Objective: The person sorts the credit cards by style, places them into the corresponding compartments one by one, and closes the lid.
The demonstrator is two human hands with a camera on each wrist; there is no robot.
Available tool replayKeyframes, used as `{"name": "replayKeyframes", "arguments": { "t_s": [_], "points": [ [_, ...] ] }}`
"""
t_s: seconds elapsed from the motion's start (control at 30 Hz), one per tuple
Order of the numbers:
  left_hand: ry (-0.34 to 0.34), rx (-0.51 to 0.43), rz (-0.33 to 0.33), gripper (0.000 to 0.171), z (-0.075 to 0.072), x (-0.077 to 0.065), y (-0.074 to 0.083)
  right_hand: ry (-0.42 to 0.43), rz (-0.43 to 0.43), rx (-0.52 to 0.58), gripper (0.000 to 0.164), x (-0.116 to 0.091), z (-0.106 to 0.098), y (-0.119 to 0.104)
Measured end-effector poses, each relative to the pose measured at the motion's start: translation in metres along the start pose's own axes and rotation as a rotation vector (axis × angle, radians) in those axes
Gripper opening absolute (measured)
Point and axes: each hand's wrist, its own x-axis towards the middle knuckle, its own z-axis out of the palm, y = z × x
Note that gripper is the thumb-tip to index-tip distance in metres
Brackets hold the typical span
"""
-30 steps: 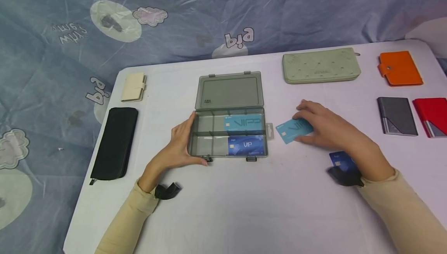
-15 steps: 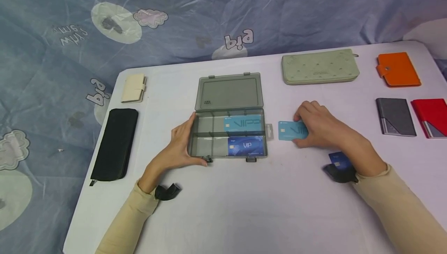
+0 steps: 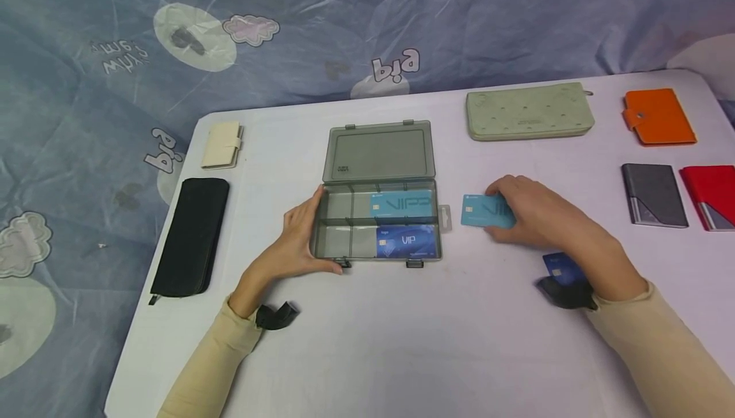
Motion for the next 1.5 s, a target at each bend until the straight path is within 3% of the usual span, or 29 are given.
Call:
{"name": "replayKeyframes", "arguments": {
  "t_s": [0.17,0.37,0.53,0.7,0.93,1.2,1.5],
  "points": [
    [-0.003,0.008,0.002,0.146,0.0,0.0,0.0,0.101,-0.051,0.022,0.061,-0.001,-0.01,-0.004],
    [-0.006,0.013,0.009,0.145,-0.002,0.0,0.002,0.193,-0.185,0.031,0.054,0.009,-0.019,-0.032],
    [-0.014,0.007,-0.002,0.144,-0.002,-0.001,0.003,0.239,-0.366,0.025,0.055,0.03,-0.011,-0.059],
    [-0.01,0.0,-0.003,0.144,-0.001,-0.003,0.0,0.246,-0.478,0.047,0.058,0.055,0.002,-0.077],
    [-0.002,0.017,0.012,0.145,0.0,-0.001,-0.002,0.25,-0.522,0.046,0.058,0.071,0.013,-0.083],
    [0.0,0.017,0.021,0.147,-0.002,0.001,0.0,0.254,-0.512,0.04,0.06,0.066,0.016,-0.08],
    [-0.01,0.0,0.001,0.145,-0.001,0.001,0.0,0.202,-0.617,0.05,0.051,0.065,0.021,-0.095]
  ]
}}
